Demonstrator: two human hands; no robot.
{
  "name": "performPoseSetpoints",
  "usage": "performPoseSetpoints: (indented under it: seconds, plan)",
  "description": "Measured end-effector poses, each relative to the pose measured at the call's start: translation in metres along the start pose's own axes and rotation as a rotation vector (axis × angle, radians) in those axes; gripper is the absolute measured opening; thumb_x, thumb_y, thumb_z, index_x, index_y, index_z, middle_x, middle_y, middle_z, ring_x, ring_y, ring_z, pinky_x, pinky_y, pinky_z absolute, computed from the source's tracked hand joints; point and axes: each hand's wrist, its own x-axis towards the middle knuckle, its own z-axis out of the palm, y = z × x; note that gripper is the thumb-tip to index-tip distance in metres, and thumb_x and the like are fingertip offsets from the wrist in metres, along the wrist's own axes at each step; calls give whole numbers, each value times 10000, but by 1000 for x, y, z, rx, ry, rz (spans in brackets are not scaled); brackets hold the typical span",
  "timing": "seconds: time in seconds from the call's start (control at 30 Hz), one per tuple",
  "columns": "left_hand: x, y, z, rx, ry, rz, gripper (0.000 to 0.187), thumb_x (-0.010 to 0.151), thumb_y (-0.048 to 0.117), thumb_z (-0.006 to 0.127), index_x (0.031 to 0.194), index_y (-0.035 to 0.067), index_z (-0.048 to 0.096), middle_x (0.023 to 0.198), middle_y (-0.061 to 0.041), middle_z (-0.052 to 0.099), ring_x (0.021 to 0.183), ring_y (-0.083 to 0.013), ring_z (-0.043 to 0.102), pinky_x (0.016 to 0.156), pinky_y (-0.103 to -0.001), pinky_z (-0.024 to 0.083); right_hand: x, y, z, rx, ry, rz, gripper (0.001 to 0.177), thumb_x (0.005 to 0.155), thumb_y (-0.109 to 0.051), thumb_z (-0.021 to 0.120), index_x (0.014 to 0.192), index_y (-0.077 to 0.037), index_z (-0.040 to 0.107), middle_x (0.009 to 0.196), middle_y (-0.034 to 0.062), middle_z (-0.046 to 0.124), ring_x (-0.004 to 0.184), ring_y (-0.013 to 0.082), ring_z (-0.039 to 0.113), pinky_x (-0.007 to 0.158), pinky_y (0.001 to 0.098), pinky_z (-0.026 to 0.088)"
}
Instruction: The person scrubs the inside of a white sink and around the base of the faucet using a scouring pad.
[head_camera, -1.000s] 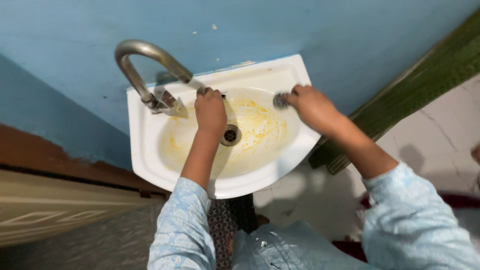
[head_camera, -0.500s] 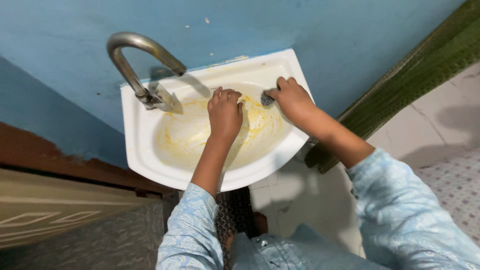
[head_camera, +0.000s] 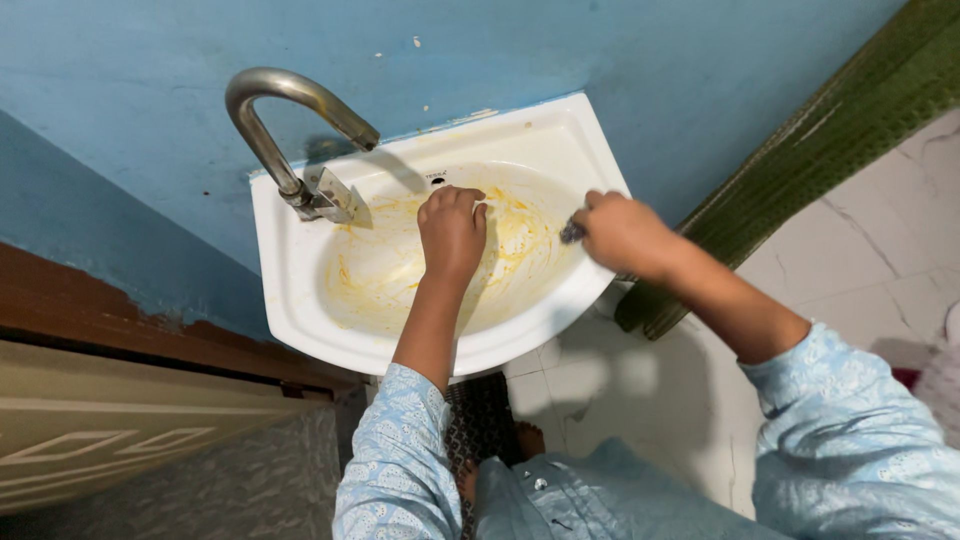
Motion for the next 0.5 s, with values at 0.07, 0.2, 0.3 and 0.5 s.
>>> performPoseSetpoints:
  seconds: [0.07, 0.2, 0.3, 0.5]
  plan:
    - [0, 2, -2, -5, 2, 3, 136, 926, 165, 716, 1054, 125, 738, 1104, -92, 704, 1197, -318, 584, 1032, -490, 395, -9, -15, 10, 32, -89, 24, 233, 824, -163, 622, 974, -35, 746, 1039, 193, 655, 962, 392, 633, 844, 484, 535]
    - [0, 4, -7, 1, 56, 7, 214, 923, 181, 721, 1126, 116, 713, 1113, -96, 703, 1194, -323, 580, 1029, -489, 396, -16, -53, 35, 150, -209, -143, 319, 1006, -299, 538, 946, -71, 753, 918, 188, 683, 957, 389, 616, 879, 496, 501]
    - [3, 6, -8, -57, 68, 9, 294, 958, 163, 693, 1245, 101, 675, 1099, -53, 709, 1176, -297, 596, 1041, -477, 405, -18, -90, 58, 300, -130, -88, 350, 970, -346, 572, 938, -43, 743, 940, 225, 652, 916, 404, 612, 853, 498, 492]
    - [-2, 1, -12, -38, 9, -27, 348, 952, 201, 694, 1282, 95, 660, 1069, -44, 711, 1152, -290, 605, 1014, -470, 409, 2, -39, 71, -167, -104, -285, 196, 893, -215, 611, 908, -82, 754, 943, 149, 672, 941, 358, 635, 825, 467, 537]
